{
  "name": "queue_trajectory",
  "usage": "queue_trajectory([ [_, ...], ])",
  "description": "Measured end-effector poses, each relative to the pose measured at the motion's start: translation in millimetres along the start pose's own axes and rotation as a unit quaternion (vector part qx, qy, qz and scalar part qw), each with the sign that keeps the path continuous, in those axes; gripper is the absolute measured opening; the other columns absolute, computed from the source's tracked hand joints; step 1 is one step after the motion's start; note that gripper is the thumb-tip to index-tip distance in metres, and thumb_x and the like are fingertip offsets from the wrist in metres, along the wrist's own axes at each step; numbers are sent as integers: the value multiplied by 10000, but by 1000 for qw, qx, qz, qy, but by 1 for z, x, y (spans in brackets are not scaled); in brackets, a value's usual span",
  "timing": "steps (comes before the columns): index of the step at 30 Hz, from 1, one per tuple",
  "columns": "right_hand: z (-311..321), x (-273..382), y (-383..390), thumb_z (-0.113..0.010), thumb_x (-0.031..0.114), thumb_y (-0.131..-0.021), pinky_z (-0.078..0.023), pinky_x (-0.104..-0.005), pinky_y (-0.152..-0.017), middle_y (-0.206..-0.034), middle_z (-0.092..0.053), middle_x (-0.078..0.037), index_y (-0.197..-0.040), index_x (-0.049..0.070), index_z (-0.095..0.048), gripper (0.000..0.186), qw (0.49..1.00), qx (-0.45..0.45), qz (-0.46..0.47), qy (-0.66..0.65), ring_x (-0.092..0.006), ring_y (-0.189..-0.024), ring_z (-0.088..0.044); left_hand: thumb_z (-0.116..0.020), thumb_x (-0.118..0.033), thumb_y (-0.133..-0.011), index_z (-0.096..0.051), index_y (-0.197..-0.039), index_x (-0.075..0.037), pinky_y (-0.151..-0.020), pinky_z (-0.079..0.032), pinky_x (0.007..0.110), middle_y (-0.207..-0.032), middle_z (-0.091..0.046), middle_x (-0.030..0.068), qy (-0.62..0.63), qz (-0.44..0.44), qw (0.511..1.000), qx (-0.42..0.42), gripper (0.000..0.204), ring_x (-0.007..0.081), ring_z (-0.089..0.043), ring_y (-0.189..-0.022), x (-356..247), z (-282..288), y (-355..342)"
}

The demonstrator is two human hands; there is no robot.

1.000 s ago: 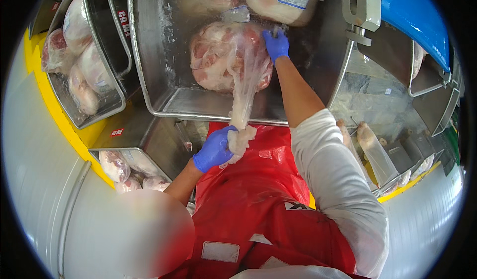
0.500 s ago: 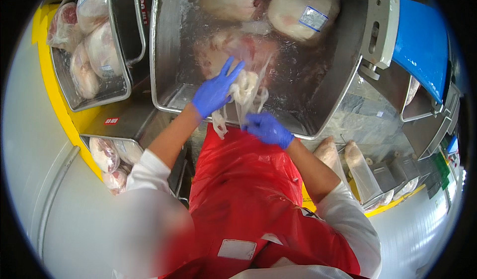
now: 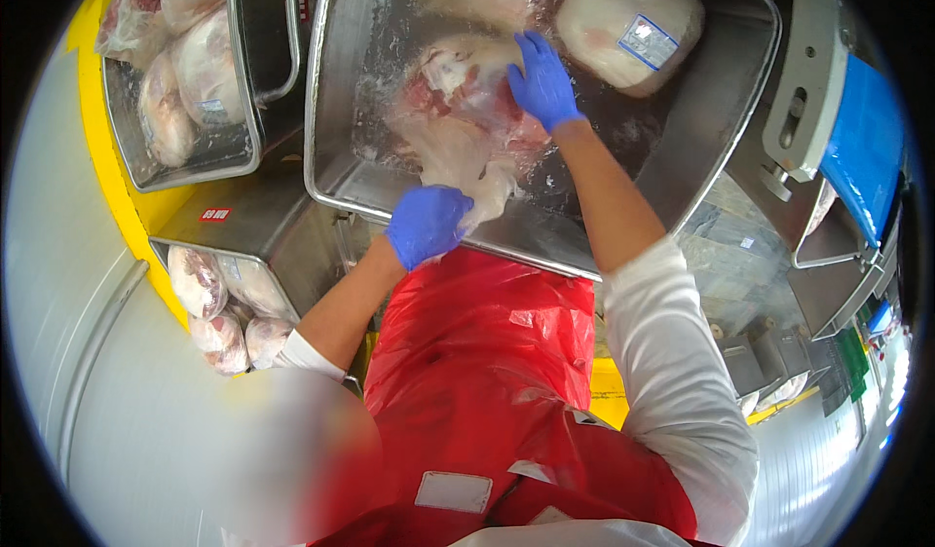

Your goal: The person removes vacuum-sealed meat portions from a water bath, places them on a blue cutting board, and trims fat and connective tissue using a knife. The trimmed pieces are placed into a metal tray. The person repeats this process for multiple portions.

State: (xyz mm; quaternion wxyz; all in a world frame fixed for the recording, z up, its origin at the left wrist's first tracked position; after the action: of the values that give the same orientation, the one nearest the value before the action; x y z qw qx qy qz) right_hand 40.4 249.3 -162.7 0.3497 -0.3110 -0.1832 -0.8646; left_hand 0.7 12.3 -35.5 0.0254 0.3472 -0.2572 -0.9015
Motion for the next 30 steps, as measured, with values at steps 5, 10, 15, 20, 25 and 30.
queue_trajectory([
  [5, -83, -73, -27, -575, 554, -942, -390, -523, -1168, -1533, -494, -227, -1502, 51, -486, 758, 952, 207, -212, 74, -430, -1404, -475, -739, -231, -810, -666, -941, -90, -699, -537, 509, -921, -644, 156, 99, 8, 995, -26, 205, 395, -663, -813, -25, 29, 33],
  [10, -59, -50, -6, -580, 664, -913, -346, -483, -1206, -1541, -506, -196, -1474, 74, -548, 814, 940, 248, -185, -147, -417, -1435, -447, -728, -172, -791, -662, -991, -87, -698, -538, 490, -939, -624, 142, 162, 32, 986, -32, 228, 389, -655, -810, -41, 49, 46],
  [15, -19, 82, 79, -783, 502, -857, -321, -455, -1220, -1509, -519, -234, -1475, 20, -530, 824, 940, 235, -110, -223, -376, -1467, -409, -686, -81, -772, -658, -1059, -79, -735, -538, 473, -982, -643, 119, 109, -37, 992, -51, 288, 353, -667, -828, -68, 47, 44],
  [20, -90, 45, 168, -773, 355, -830, -487, -494, -1034, -1263, -665, -253, -1385, 8, -584, 682, 924, 207, -287, -145, -403, -1230, -612, -688, -81, -800, -637, -1209, -50, -804, -549, 459, -1081, -677, 163, 82, -16, 996, 23, 413, 332, -684, -920, -71, 8, 49],
  [25, -72, -5, 187, -664, 183, -867, -553, -462, -901, -1059, -719, -277, -1235, -32, -656, 426, 898, 173, -318, -251, -402, -1030, -713, -726, -123, -912, -626, -1322, -10, -988, -536, 420, -1309, -682, 103, 408, 162, 871, -220, 437, 254, -683, -1117, 25, -5, 48],
  [30, -25, 35, 198, -640, 173, -884, -545, -442, -860, -1031, -707, -305, -1228, -48, -657, 409, 853, 219, -338, -333, -365, -986, -718, -642, -370, -1019, -622, -1274, 7, -911, -556, 383, -1189, -706, 109, 696, 285, 657, -51, 456, 226, -681, -1012, 67, -100, -34],
])
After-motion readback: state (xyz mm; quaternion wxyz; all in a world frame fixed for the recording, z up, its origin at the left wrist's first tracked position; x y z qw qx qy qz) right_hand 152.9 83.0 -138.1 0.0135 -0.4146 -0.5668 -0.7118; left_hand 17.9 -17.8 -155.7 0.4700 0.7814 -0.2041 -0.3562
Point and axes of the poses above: each hand's wrist, its own y-axis away from the middle knuckle, its own z-axis out of the back of the hand, x = y × z, the point moved 9 cm from there along -y, towards the middle knuckle
